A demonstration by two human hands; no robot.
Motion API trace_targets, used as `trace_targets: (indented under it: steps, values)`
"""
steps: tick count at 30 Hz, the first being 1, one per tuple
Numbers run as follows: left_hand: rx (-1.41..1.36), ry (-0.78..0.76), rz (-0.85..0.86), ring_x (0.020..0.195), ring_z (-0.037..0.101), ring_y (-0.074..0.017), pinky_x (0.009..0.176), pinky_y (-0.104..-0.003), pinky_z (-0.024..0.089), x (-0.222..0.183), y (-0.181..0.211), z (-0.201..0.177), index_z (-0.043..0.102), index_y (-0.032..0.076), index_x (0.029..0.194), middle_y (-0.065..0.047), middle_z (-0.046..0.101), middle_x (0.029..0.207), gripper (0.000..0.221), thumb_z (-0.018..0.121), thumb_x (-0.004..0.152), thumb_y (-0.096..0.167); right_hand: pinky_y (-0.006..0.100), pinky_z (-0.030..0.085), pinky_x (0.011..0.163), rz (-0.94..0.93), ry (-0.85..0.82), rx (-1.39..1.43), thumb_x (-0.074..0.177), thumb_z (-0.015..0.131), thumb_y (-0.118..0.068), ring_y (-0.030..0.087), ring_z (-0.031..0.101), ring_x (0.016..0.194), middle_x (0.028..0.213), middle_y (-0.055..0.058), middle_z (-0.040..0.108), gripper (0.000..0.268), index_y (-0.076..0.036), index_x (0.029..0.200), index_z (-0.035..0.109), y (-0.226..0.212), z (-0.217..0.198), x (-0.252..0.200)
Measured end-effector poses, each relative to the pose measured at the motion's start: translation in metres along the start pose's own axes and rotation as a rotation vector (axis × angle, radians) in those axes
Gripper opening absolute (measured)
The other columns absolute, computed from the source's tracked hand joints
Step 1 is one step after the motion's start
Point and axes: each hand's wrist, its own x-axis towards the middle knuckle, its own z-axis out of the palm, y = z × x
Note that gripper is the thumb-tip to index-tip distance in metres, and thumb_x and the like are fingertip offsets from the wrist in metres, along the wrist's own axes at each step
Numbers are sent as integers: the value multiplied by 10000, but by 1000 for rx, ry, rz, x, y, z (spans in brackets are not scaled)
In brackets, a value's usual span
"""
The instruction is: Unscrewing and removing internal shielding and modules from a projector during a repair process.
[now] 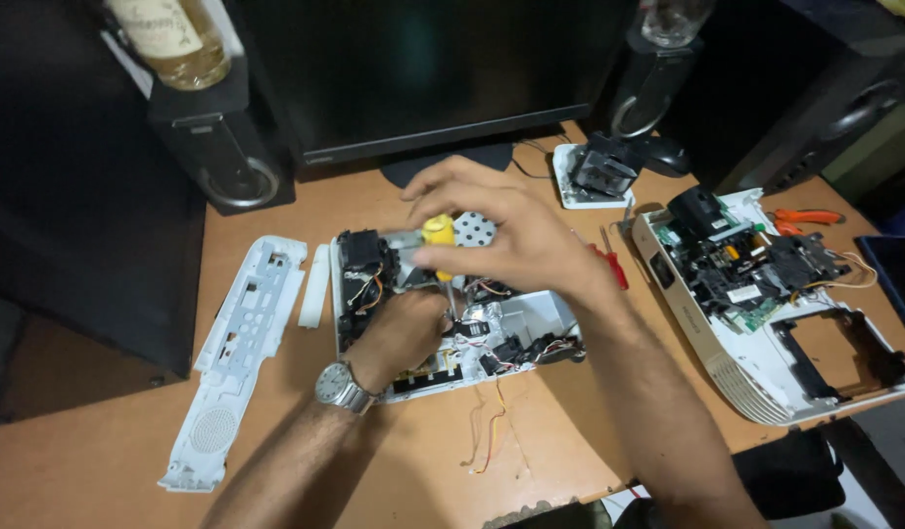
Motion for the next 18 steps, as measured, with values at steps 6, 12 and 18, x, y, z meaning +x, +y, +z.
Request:
trace_targets:
  steps: [6,12,18]
  values:
    - [20,7,42,998,682,-421,780,-521,527,-1,1,-5,689,126,1141,-183,747,1047,481,544,726,-66,346,548,982,-50,-51,-9,1004,683,-219,230,694,1116,1189,99,707,299,-68,1262,682,-9,-8,-2]
    - [143,-190,-129,993,687,-469,822,-542,578,4,29,-31,725,36,983,-210,725,976,211,594,922,190,528,584,798,-9,79,5,875,793,-149,402,728,941,1076,176,728,308,-101,1171,722,-11,6,-1]
    - [105,-219,-282,1055,692,-430,882,-517,575,4,59,-49,736,38,1012,-218,742,1028,304,615,936,307,526,586,765,37,64,-24,909,717,-59,425,734,903,997,184,734,196,-62,1105,712,-20,-2,-3]
